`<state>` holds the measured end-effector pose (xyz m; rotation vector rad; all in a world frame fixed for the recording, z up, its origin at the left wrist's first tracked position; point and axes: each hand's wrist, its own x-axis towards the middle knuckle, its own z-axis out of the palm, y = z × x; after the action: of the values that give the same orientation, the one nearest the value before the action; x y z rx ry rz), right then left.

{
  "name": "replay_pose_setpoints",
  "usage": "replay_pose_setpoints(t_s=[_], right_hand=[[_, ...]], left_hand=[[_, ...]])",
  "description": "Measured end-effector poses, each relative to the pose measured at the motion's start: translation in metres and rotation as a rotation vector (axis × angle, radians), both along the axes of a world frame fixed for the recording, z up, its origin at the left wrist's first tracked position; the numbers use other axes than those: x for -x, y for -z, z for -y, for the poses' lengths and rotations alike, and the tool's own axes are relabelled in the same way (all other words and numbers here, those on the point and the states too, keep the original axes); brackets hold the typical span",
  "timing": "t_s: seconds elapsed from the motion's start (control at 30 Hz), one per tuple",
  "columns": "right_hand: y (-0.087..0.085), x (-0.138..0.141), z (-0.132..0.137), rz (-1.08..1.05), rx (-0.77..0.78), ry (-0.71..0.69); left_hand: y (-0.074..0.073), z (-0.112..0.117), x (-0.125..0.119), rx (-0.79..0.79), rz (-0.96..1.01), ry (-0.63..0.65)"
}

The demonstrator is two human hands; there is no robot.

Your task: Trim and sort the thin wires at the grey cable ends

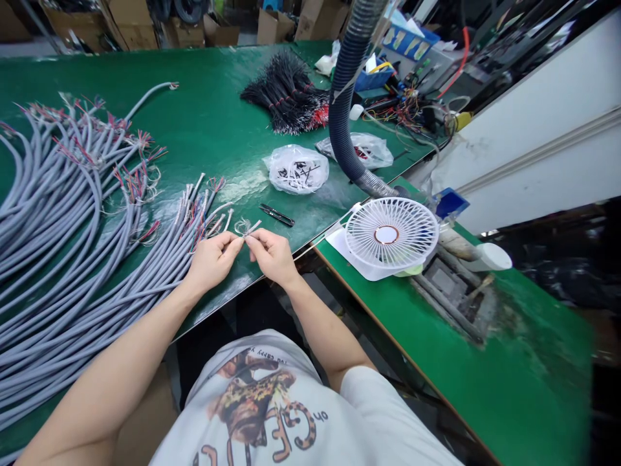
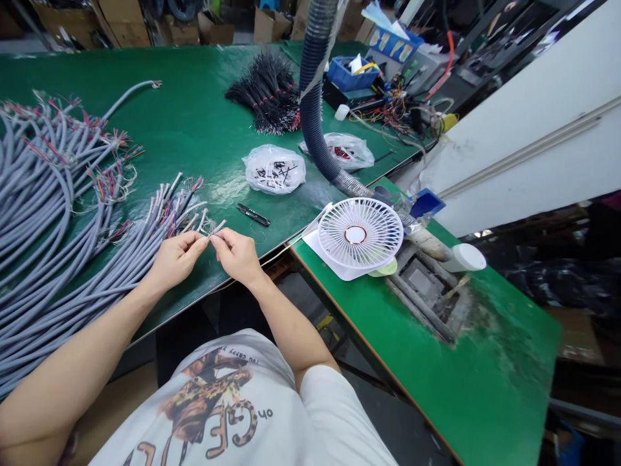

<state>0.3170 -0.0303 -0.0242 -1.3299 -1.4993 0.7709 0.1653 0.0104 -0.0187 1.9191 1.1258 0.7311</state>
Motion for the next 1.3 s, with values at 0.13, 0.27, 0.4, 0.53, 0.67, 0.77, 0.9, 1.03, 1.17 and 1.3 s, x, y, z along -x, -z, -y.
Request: replay_pose_setpoints(t_s=[0.13,0.27,0.4,0.53,0.67,0.77,0.9,1.03,1.17,1.3], right_hand=[[-0.009,0.007,0.017,0.155,-0.104,-0.009],[-0.011,0.001,0.022,0.135,-0.124,-0.006],[-0.005,-0.008,0.011,0.02,-0.023,0.068],[-0.008,0.007,0.024,0.132,-0.123,-0.05],[-0.024,0.022,0.046,0.213,-0.205,-0.25],[-0.029,0.013,0.039,0.196,-0.196,-0.206],[-0.014,-0.009,0.023,0.241,-0.169,-0.034],[-0.008,-0.02,0.024,0.303,-0.138,0.065],[-0.019,-0.026,0.028,0.434,-0.077,0.081],[-0.022,-0.033,0.025,0.577,-0.02,0.07]], left_hand=[[0.001,-0.002,-0.001,0.012,-0.016,-0.01],[0.0,0.001,-0.002,0.034,-0.034,0.02],[-0.003,0.003,-0.003,0.03,-0.048,0.035],[0.005,-0.009,-0.005,0.018,-0.121,-0.03],[0.014,-0.024,-0.003,0.069,-0.069,-0.172],[0.011,-0.025,0.002,0.243,0.159,-0.143],[0.003,-0.019,0.007,0.46,0.244,-0.012],[0.001,-0.015,0.008,0.382,0.172,0.029],[0.001,-0.009,0.007,0.196,0.034,0.001],[0.0,-0.002,0.005,0.05,-0.054,-0.012]])
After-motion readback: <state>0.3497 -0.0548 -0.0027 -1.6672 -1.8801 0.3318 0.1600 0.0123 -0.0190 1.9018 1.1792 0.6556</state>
